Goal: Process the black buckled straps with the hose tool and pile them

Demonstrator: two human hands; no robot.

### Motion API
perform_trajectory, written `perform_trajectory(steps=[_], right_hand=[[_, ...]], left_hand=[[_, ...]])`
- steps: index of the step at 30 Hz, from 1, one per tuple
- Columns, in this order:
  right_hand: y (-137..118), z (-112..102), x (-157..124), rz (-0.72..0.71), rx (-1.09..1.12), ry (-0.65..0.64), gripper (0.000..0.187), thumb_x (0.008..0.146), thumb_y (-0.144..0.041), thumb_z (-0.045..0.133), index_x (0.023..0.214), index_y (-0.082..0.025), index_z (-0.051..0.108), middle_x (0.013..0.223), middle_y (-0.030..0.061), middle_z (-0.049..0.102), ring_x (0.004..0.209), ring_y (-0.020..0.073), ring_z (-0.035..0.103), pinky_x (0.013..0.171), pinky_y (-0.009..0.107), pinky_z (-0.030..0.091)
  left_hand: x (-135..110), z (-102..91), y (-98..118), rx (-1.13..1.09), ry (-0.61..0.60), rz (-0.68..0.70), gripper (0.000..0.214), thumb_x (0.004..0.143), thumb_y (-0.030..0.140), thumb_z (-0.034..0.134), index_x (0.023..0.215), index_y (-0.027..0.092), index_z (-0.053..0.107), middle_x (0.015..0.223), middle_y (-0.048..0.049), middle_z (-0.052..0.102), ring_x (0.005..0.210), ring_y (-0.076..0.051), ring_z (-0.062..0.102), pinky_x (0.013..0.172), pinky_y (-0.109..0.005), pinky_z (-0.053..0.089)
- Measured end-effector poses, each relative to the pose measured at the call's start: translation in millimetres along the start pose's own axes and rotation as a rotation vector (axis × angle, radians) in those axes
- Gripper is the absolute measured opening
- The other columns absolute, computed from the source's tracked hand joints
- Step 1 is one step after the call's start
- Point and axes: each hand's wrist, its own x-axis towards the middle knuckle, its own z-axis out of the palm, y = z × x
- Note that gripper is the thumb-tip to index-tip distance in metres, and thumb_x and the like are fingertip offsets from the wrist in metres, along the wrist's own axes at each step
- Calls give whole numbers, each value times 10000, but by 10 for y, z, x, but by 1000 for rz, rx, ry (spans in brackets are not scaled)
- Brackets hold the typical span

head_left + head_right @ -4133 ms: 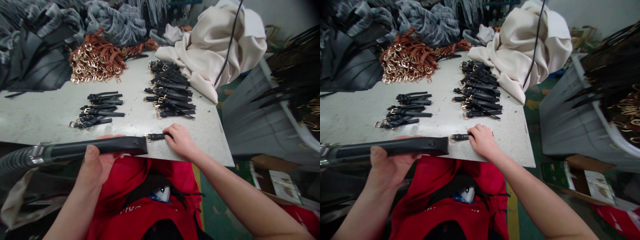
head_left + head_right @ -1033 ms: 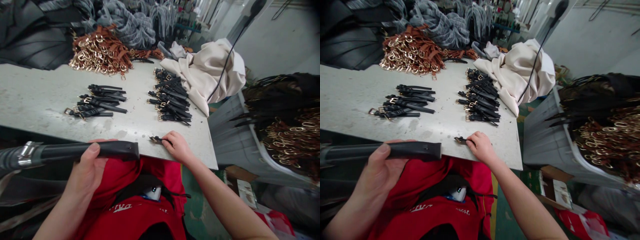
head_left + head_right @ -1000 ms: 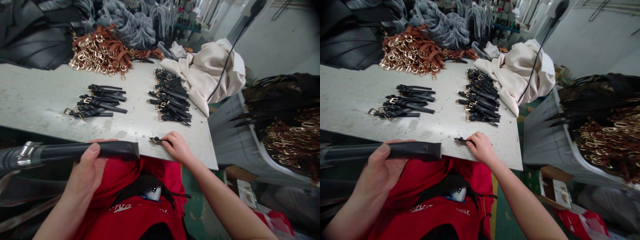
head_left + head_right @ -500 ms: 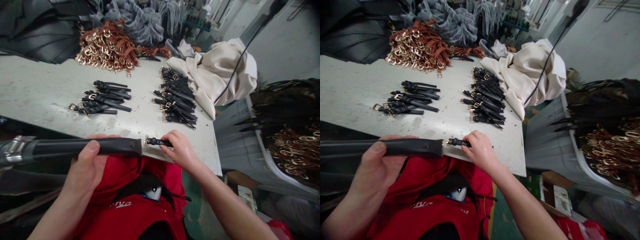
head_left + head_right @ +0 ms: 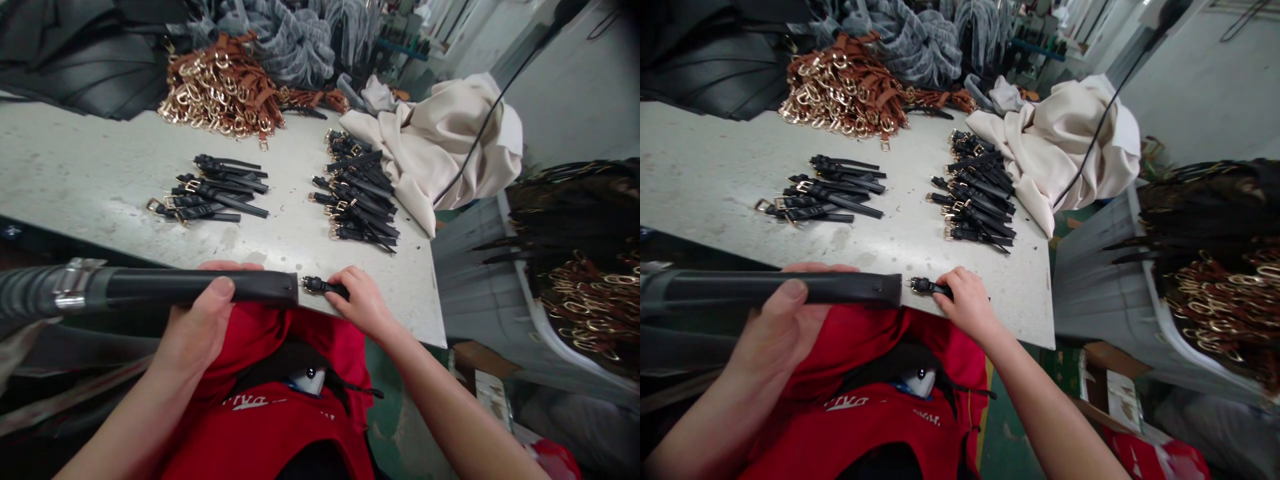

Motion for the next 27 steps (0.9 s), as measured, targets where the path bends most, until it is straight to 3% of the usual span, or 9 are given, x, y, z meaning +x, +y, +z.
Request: perform_trajectory(steps=[5, 13, 17, 22, 27], right_hand=[[55, 36, -21, 40, 55, 46, 97, 825, -235, 612, 908, -191, 635, 898, 77, 626, 865, 233, 578, 783, 369, 443], [88, 46, -23, -3, 54, 50, 77, 840, -237, 581, 894, -207, 627, 892, 75, 631, 894, 240, 571, 784, 372, 433], [75, 47, -28, -7, 31, 46, 78, 847, -222, 575, 900, -209, 631, 900, 76, 634, 893, 239, 577, 779, 367, 435], [96, 99, -43, -22, 15, 82, 95, 877, -249, 588, 940, -199, 639, 945, 84, 645, 920, 246, 580, 810, 379, 432], [92, 122, -64, -6, -21, 92, 109, 878, -232, 576, 963, -194, 632, 955, 96, 648, 925, 256, 577, 823, 390, 436]], left_hand=[[38, 240, -159, 45, -105, -9, 237, 641, 356, 824, 794, 214, 713, 879, -46, 764, 862, -214, 687, 855, -338, 542], [86, 346, -246, 21, -131, -47, 246, 639, 372, 808, 793, 214, 698, 857, -47, 762, 744, -190, 674, 646, -272, 532], [98, 326, -251, 43, -210, -98, 275, 640, 390, 814, 821, 208, 716, 866, -51, 758, 799, -203, 682, 707, -290, 548], [95, 309, -216, 13, -94, -83, 231, 627, 359, 816, 786, 228, 710, 834, -52, 762, 773, -218, 688, 688, -315, 561], [144, 367, -204, -45, -84, -138, 294, 600, 397, 826, 764, 188, 700, 784, -54, 753, 687, -191, 669, 602, -283, 522]])
